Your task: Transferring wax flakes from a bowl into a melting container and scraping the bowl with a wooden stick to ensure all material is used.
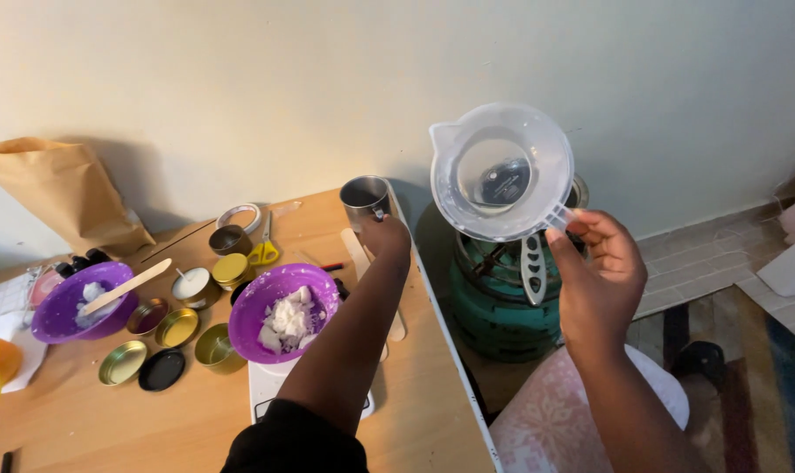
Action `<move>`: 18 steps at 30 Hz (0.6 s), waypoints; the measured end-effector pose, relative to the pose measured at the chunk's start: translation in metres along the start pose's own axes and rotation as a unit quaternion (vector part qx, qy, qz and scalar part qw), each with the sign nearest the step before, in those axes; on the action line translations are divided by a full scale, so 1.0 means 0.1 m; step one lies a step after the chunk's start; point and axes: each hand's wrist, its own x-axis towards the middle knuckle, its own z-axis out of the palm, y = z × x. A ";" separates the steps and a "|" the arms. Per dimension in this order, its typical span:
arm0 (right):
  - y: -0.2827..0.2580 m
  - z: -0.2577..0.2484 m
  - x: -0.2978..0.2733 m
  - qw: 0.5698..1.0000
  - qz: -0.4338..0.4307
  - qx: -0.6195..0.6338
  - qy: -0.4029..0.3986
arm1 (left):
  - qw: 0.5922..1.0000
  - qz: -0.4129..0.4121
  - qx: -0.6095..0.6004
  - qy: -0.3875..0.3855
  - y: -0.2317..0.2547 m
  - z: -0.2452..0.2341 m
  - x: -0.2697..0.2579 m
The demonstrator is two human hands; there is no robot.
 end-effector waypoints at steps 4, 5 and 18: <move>0.05 -0.04 0.02 1.000 -0.005 -0.013 -0.004 | 0.992 0.082 -0.078 0.057 -0.04 -0.03 -0.48; 0.08 -0.03 0.04 1.000 -0.008 -0.015 -0.002 | 0.981 0.151 -0.104 0.066 -0.08 -0.01 -0.64; 0.98 -0.06 0.65 0.995 -0.037 -0.091 0.021 | 0.923 0.255 -0.191 -0.215 -0.51 0.07 -1.48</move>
